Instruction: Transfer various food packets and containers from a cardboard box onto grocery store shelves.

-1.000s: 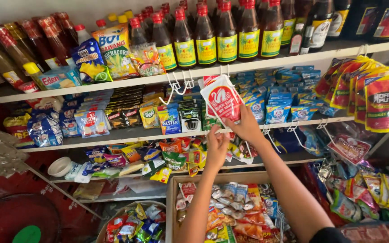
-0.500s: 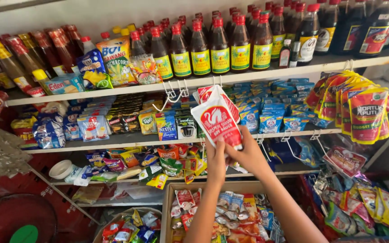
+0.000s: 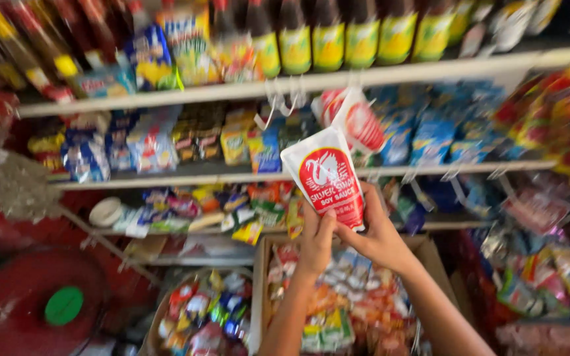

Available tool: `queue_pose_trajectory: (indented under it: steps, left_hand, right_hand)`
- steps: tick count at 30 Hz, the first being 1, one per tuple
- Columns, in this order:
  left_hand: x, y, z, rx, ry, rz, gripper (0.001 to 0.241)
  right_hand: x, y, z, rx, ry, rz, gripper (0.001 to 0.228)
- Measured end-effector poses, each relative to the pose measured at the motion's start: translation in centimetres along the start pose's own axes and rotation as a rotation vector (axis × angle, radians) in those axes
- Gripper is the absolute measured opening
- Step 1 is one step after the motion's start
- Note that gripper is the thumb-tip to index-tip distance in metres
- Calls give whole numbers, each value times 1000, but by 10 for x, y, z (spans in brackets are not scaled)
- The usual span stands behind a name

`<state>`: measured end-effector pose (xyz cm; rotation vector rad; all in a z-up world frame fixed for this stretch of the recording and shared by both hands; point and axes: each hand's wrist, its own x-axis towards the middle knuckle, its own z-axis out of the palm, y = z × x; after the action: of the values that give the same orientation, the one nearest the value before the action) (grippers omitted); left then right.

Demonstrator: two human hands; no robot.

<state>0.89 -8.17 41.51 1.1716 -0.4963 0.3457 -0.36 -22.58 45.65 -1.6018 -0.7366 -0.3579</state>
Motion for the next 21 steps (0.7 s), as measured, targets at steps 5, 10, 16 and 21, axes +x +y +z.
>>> queue_pose_trajectory:
  steps: [5, 10, 16, 21]
  left_hand:
    - [-103, -74, -97, 22, 126, -372, 52]
    - [-245, -180, -197, 132, 241, -710, 44]
    - [-318, -212, -248, 438, 266, -1083, 48]
    - [-311, -242, -285, 847, 118, -660, 66]
  right_hand:
    - [-69, 85, 52, 188, -313, 577, 72]
    - [-157, 181, 130, 266, -410, 1034, 76]
    - [-283, 287, 211, -27, -291, 858, 80]
    - [-302, 328, 260, -30, 8, 1084, 79]
